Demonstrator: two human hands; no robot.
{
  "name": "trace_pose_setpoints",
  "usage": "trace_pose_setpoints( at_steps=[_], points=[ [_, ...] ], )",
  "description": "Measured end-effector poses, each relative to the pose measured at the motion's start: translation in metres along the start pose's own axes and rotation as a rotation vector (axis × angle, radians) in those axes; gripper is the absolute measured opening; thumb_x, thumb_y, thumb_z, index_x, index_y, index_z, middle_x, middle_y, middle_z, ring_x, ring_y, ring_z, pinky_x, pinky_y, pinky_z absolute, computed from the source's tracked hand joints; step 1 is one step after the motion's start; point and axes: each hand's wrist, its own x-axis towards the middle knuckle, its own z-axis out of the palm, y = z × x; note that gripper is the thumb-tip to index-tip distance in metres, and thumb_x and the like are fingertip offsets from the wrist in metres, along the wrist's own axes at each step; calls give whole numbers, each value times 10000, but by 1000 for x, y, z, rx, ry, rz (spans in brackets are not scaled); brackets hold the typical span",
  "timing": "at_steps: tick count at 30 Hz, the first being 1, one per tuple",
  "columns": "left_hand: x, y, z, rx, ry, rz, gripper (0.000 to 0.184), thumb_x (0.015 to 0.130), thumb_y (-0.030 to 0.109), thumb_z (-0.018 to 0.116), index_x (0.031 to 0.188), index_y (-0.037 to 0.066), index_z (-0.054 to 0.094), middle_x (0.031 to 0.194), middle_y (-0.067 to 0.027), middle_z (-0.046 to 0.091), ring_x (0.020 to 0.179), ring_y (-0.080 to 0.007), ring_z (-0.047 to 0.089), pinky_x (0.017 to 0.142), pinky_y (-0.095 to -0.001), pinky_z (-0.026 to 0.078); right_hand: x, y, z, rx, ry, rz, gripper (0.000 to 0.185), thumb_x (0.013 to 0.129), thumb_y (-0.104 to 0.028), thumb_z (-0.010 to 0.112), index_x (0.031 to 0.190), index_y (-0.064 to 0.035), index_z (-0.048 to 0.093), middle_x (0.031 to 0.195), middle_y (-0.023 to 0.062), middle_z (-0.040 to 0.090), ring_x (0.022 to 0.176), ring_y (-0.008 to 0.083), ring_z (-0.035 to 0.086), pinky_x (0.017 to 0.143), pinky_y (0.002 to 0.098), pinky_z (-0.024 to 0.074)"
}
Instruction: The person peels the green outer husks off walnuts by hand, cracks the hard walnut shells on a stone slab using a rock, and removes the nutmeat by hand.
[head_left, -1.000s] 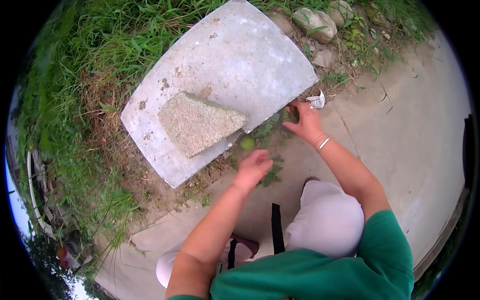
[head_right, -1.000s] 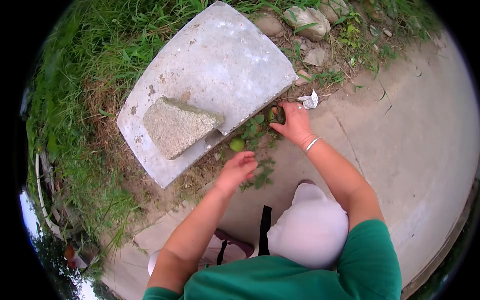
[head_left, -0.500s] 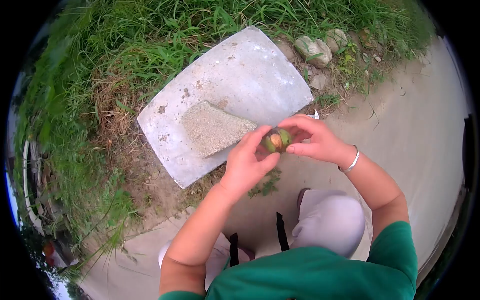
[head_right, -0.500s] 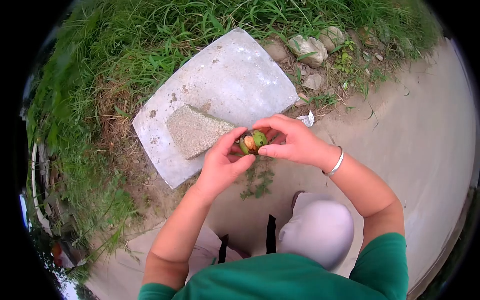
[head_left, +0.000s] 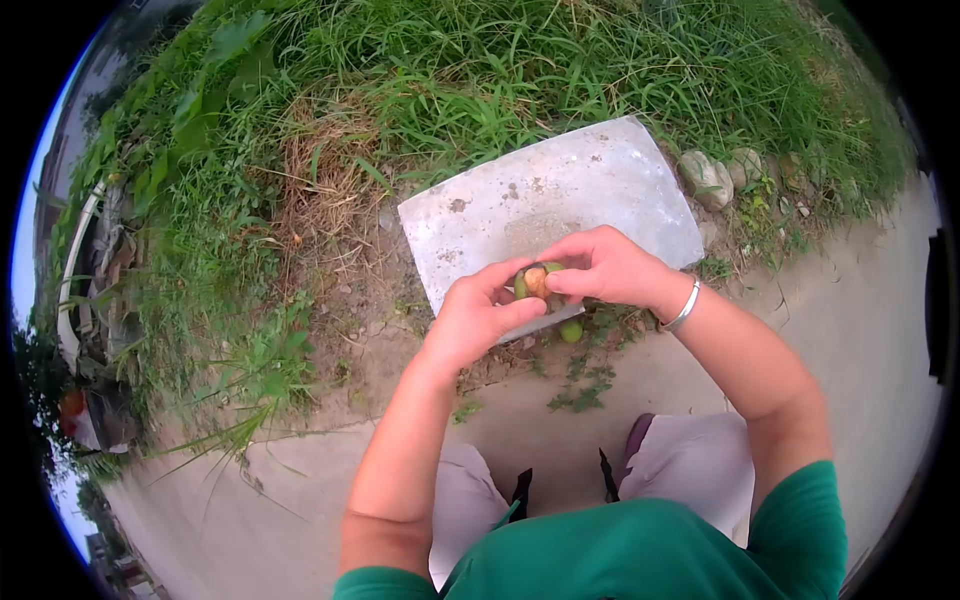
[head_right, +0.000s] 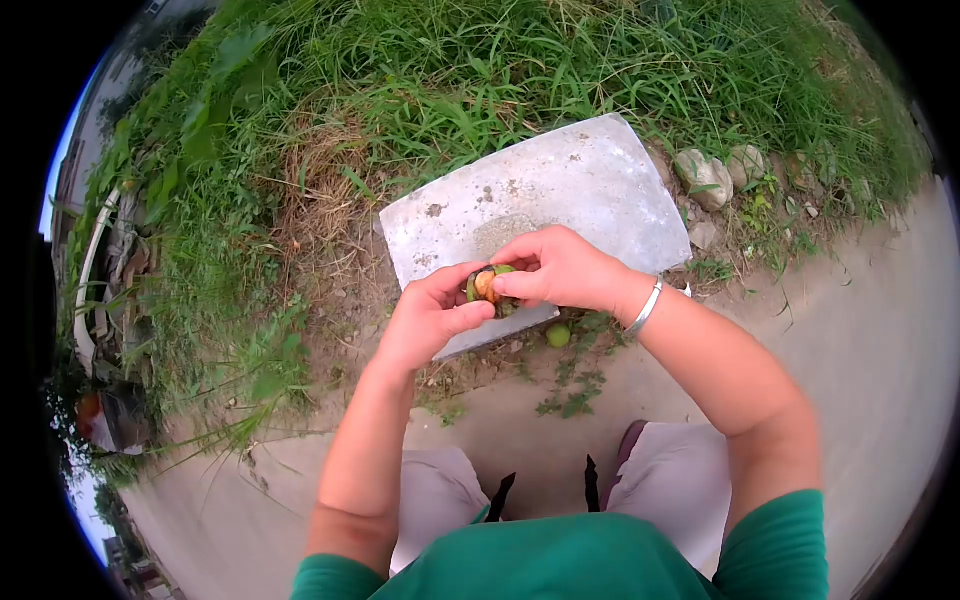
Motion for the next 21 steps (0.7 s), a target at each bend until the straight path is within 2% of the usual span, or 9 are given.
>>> trace_pose_setpoints(
  at_steps=[6,10,12,13,15,16,18,20,21],
  points=[
    [-5,-8,-36,-307,-63,-2,444,743,83,682,1160,31,538,983,-36,617,818,-106,586,689,-244,491,23,-5,20,164,36,119,265,822,-163,596,1021,12,603,808,69,623,633,103,586,587,227,510],
    [-14,-19,-49,-449,-47,-37,468,748,102,680,1179,34,511,1017,-47,609,835,-126,599,691,-249,508,39,-8,21,234,8,173,283,831,-179,586,1020,32,590,816,80,623,664,113,595,603,237,517],
    [-20,-19,-57,-469,-15,-31,495,749,91,677,1203,38,487,1029,-48,604,840,-131,600,688,-248,511,56,-16,12,520,179,-14,366,845,-224,583,1082,51,537,868,99,620,747,139,608,634,241,520],
    [-24,-19,-60,-493,12,-24,523,750,81,674,1227,42,462,1040,-49,598,845,-135,602,685,-247,513,63,-23,9,646,258,-171,544,844,-343,585,1168,72,451,988,136,590,864,184,599,692,285,522],
    [-25,-18,-65,-474,82,50,544,745,56,673,1239,46,446,1058,-51,585,861,-134,597,706,-250,510,78,-31,3,800,503,-157,659,836,-458,557,1242,34,394,1104,167,534,929,225,583,734,343,513],
    [-26,-16,-69,-449,139,113,566,740,31,673,1251,50,430,1076,-52,572,877,-134,591,726,-253,506,79,-30,12,802,489,-168,659,836,-458,557,1242,34,394,1104,167,534,929,225,583,734,343,513],
    [-21,-15,-69,-417,178,178,580,735,7,670,1256,51,421,1090,-55,559,902,-133,582,753,-254,498,71,-26,37,139,311,52,692,825,-528,527,1281,-27,385,1171,177,490,950,239,573,756,377,501],
    [-19,-25,-70,-320,220,243,596,722,-21,678,1254,49,418,1110,-61,534,962,-127,553,820,-256,473,65,-20,54,181,-52,138,651,834,-527,512,1287,-74,399,1180,150,492,934,234,579,740,361,504],
    [-15,-26,-68,-295,225,241,592,720,-17,681,1249,49,423,1109,-58,533,943,-120,557,797,-252,477,64,-20,66,209,-33,111,572,853,-466,522,1254,-67,437,1136,107,529,918,210,583,718,332,510]
  ],
)
